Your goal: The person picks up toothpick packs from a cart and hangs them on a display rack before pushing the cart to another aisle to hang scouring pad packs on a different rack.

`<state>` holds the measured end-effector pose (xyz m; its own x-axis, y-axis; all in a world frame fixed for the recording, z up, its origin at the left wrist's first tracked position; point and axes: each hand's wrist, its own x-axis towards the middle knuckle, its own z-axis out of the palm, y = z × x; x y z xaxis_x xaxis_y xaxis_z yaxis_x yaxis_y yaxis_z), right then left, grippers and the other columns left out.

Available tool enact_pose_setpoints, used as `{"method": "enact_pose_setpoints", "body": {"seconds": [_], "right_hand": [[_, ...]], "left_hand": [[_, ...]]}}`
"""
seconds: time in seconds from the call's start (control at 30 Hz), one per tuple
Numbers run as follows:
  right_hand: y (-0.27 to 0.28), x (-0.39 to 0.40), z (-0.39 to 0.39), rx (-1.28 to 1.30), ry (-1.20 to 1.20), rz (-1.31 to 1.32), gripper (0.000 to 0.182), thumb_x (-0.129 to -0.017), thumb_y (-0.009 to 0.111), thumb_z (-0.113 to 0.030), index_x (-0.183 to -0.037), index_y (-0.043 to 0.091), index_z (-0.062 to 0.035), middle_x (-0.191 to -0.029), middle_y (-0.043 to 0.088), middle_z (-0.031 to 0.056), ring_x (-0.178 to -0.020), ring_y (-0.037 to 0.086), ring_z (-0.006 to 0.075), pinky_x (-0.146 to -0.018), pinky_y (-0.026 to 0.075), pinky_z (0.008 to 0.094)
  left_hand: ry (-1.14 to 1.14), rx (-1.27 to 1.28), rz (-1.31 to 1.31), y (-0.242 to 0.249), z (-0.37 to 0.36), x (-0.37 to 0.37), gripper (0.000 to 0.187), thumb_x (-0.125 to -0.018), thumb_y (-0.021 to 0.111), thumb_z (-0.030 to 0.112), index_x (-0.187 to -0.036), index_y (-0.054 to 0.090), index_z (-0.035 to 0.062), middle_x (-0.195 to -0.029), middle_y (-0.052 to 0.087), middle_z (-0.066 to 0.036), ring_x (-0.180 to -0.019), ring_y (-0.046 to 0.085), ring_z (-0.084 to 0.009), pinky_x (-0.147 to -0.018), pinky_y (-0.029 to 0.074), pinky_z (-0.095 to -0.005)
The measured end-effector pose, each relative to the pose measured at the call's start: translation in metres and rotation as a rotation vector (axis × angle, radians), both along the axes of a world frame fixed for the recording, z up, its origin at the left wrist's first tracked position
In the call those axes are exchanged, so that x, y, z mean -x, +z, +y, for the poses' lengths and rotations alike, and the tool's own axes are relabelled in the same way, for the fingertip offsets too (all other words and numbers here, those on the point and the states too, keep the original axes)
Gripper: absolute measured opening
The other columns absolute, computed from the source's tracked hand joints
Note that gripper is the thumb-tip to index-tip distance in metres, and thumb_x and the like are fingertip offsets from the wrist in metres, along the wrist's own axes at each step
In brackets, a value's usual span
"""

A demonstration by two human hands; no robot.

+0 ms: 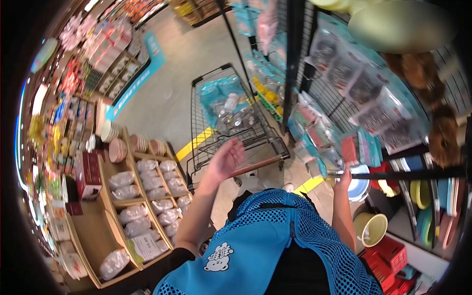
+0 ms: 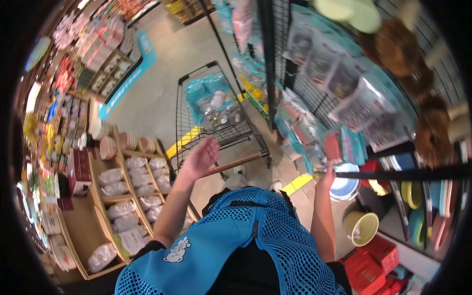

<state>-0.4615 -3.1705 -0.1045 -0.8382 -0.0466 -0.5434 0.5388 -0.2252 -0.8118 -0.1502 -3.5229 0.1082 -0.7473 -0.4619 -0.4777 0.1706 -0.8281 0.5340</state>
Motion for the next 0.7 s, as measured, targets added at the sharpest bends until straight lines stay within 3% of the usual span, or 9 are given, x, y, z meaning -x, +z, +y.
{"method": "enact_pose_setpoints", "body": {"seconds": [0.03, 0.1, 0.17, 0.23, 0.33, 0.47, 0.57, 0.6, 0.7], "right_hand": [[-0.033, -0.001, 0.01, -0.008, 0.011, -0.026, 0.073, -0.082, 0.066, -0.045, -0.134, 0.039, -0.0019, -0.132, 0.044, 0.0135, -0.121, 0.042, 0.0241, -0.099, 0.033, 0.0415], [0.002, -0.032, 0.001, -0.166, 0.012, -0.234, 0.076, -0.081, 0.062, -0.051, -0.14, 0.034, -0.0118, -0.143, 0.033, 0.0126, -0.131, 0.031, 0.0268, -0.105, 0.022, 0.0506], [-0.019, -0.045, 0.01, -0.154, 0.137, -0.397, 0.071, -0.084, 0.057, -0.051, -0.142, 0.032, -0.0193, -0.148, 0.026, 0.0102, -0.135, 0.025, 0.0287, -0.106, 0.015, 0.055], [-0.009, -0.067, 0.003, -0.146, 0.197, -0.406, 0.068, -0.086, 0.053, -0.048, -0.143, 0.031, -0.018, -0.147, 0.028, 0.0106, -0.135, 0.026, 0.0296, -0.108, 0.015, 0.0527], [0.019, -0.097, -0.025, -0.209, 0.273, -0.38, 0.064, -0.088, 0.05, -0.045, -0.143, 0.031, -0.0176, -0.144, 0.033, 0.0133, -0.133, 0.03, 0.0297, -0.107, 0.017, 0.0526], [0.068, -0.13, -0.075, -0.404, 0.419, -0.336, 0.062, -0.087, 0.052, -0.039, -0.14, 0.034, -0.0136, -0.14, 0.038, 0.0131, -0.129, 0.035, 0.0282, -0.105, 0.022, 0.0513], [0.09, -0.158, -0.099, -0.644, 0.563, -0.297, 0.058, -0.087, 0.053, -0.035, -0.137, 0.036, -0.0116, -0.13, 0.045, 0.0115, -0.118, 0.045, 0.0252, -0.096, 0.033, 0.0472], [0.089, -0.165, -0.099, -0.73, 0.603, -0.306, 0.057, -0.087, 0.053, -0.033, -0.137, 0.036, -0.0117, -0.127, 0.047, 0.0109, -0.113, 0.048, 0.0248, -0.092, 0.037, 0.0459], [0.078, -0.187, -0.061, -0.863, 0.677, -0.386, 0.053, -0.087, 0.055, -0.027, -0.135, 0.038, -0.0119, -0.116, 0.05, 0.0084, -0.097, 0.055, 0.0221, -0.074, 0.045, 0.0386]], "left_hand": [[0.036, 0.049, -0.032, 0.001, -0.025, -0.006, 0.029, -0.093, 0.053, 0.025, -0.119, 0.049, 0.012, -0.109, 0.059, -0.004, -0.099, 0.058, -0.0183, -0.085, 0.046, -0.0342], [0.073, 0.114, -0.074, -0.005, -0.081, -0.018, 0.03, -0.093, 0.054, 0.025, -0.12, 0.049, 0.0125, -0.11, 0.059, -0.004, -0.101, 0.057, -0.0182, -0.085, 0.046, -0.0351], [0.102, 0.18, -0.161, -0.023, -0.141, -0.027, 0.032, -0.092, 0.055, 0.025, -0.121, 0.048, 0.0129, -0.112, 0.058, -0.005, -0.103, 0.056, -0.0181, -0.086, 0.045, -0.0371], [0.122, 0.233, -0.289, -0.055, -0.197, -0.035, 0.036, -0.091, 0.057, 0.025, -0.123, 0.047, 0.0132, -0.115, 0.056, -0.007, -0.107, 0.054, -0.0182, -0.088, 0.044, -0.0401], [0.121, 0.237, -0.683, -0.121, -0.267, -0.034, 0.05, -0.087, 0.062, 0.028, -0.131, 0.043, 0.0117, -0.122, 0.052, -0.01, -0.115, 0.049, -0.023, -0.091, 0.041, -0.0445], [-0.06, 0.495, -1.022, -0.236, -0.33, -0.03, 0.076, -0.076, 0.071, 0.033, -0.139, 0.035, 0.0103, -0.135, 0.044, -0.017, -0.122, 0.044, -0.0343, -0.095, 0.041, -0.0464], [-0.229, 0.903, -1.304, -0.31, -0.348, -0.019, 0.07, -0.071, 0.072, 0.026, -0.134, 0.044, 0.0151, -0.122, 0.05, -0.024, -0.114, 0.05, -0.0364, -0.094, 0.044, -0.0393], [-0.285, 0.944, -1.408, -0.314, -0.35, -0.01, 0.069, -0.07, 0.074, 0.029, -0.132, 0.046, 0.0175, -0.124, 0.046, -0.026, -0.113, 0.05, -0.0399, -0.093, 0.045, -0.0436], [-0.326, 0.951, -1.527, -0.35, -0.354, 0.001, 0.066, -0.069, 0.076, 0.029, -0.128, 0.049, 0.0167, -0.124, 0.044, -0.023, -0.109, 0.053, -0.0393, -0.089, 0.046, -0.045]]}}
